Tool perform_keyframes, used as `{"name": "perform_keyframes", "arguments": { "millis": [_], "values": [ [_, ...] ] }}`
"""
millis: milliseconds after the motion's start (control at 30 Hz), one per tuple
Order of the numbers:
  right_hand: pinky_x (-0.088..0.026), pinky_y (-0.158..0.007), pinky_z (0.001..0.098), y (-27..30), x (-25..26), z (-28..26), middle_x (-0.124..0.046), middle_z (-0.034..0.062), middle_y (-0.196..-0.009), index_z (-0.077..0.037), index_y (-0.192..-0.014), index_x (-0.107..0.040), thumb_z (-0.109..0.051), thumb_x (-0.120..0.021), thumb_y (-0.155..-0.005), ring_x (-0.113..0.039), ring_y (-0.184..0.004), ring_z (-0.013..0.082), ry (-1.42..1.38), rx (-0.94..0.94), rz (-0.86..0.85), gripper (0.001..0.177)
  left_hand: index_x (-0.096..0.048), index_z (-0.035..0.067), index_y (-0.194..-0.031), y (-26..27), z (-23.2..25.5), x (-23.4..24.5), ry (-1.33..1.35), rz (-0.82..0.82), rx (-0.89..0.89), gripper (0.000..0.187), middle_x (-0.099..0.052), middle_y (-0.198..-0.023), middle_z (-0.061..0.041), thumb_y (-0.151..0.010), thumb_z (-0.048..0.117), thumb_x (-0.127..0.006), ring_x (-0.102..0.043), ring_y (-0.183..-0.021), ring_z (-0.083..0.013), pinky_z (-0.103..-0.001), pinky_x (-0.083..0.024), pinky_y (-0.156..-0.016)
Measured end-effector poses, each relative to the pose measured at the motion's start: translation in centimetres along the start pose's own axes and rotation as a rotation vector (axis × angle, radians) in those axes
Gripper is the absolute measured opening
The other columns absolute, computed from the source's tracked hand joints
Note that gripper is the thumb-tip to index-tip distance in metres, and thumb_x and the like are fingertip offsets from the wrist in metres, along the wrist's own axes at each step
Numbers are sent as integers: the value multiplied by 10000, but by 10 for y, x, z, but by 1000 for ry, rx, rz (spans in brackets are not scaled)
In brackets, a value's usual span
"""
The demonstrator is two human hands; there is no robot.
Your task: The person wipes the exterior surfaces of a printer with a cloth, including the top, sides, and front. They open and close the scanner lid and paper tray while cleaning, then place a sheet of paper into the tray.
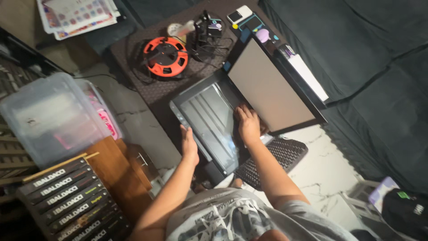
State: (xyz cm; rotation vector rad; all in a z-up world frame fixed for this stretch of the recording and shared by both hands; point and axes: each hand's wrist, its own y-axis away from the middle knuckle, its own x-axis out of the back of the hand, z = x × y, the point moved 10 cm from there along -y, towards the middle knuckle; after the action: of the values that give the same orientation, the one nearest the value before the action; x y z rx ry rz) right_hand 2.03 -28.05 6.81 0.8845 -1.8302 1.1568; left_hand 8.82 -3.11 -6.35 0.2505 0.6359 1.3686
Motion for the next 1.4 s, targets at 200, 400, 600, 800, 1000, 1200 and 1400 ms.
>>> {"name": "perform_keyframes", "arguments": {
  "millis": [200,400,600,800,1000,1200,1400],
  "values": [
    [-478,-1013,416,-10,-30,-40,-651,109,-1343,-98,-1241,-704,-42,-540,-935,-605,-1163,343,-113,-94,-138,351,-89,98,-1638,7,-6,3,-55,7,-74,717,-100,-1733,-50,-1047,357,-402,-124,-1586,-199,-348,-108,-1252],
    [-458,-1010,441,66,5,-148,-639,207,-1343,1,-1244,-649,-52,-578,-801,-582,-1172,369,-337,509,-123,452,-98,79,-1639,4,-2,0,-24,34,-91,721,-118,-1732,-65,-1055,377,-399,-155,-1584,-212,-348,-139,-1256],
    [-510,-936,408,19,19,-45,-693,136,-1212,-61,-1113,-686,-41,-607,-824,-640,-1090,320,-179,121,-102,300,-85,112,-1638,6,2,-2,-30,56,-61,735,-121,-1728,-48,-1036,410,-386,-153,-1576,-204,-349,-121,-1245],
    [-475,-1022,425,80,26,-126,-598,160,-1415,-44,-1229,-664,13,-609,-773,-604,-1248,342,-306,433,-41,463,-97,118,-1645,4,0,-2,-17,76,-37,734,-125,-1731,-45,-1042,430,-375,-175,-1575,-206,-362,-139,-1254],
    [-514,-1003,442,105,43,-36,-688,240,-1293,4,-1217,-707,-86,-556,-967,-648,-1140,377,-590,-132,-366,305,-75,137,-1640,2,-3,-4,6,30,-37,746,-86,-1731,-26,-1040,465,-373,-127,-1579,-191,-361,-102,-1251],
    [-546,-965,425,101,62,-53,-698,119,-1233,-92,-1220,-706,0,-581,-824,-662,-1069,336,-231,187,-15,425,-68,179,-1639,10,-1,-3,-25,56,37,745,-71,-1734,11,-1025,473,-371,-137,-1575,-183,-378,-113,-1245],
    [-519,-882,479,158,56,-6,-749,283,-1056,23,-1033,-714,-68,-596,-980,-653,-942,450,-781,-362,-266,158,-62,173,-1642,11,1,-4,-28,48,30,755,-64,-1739,0,-1029,480,-377,-132,-1581,-188,-377,-116,-1252]
  ]
}}
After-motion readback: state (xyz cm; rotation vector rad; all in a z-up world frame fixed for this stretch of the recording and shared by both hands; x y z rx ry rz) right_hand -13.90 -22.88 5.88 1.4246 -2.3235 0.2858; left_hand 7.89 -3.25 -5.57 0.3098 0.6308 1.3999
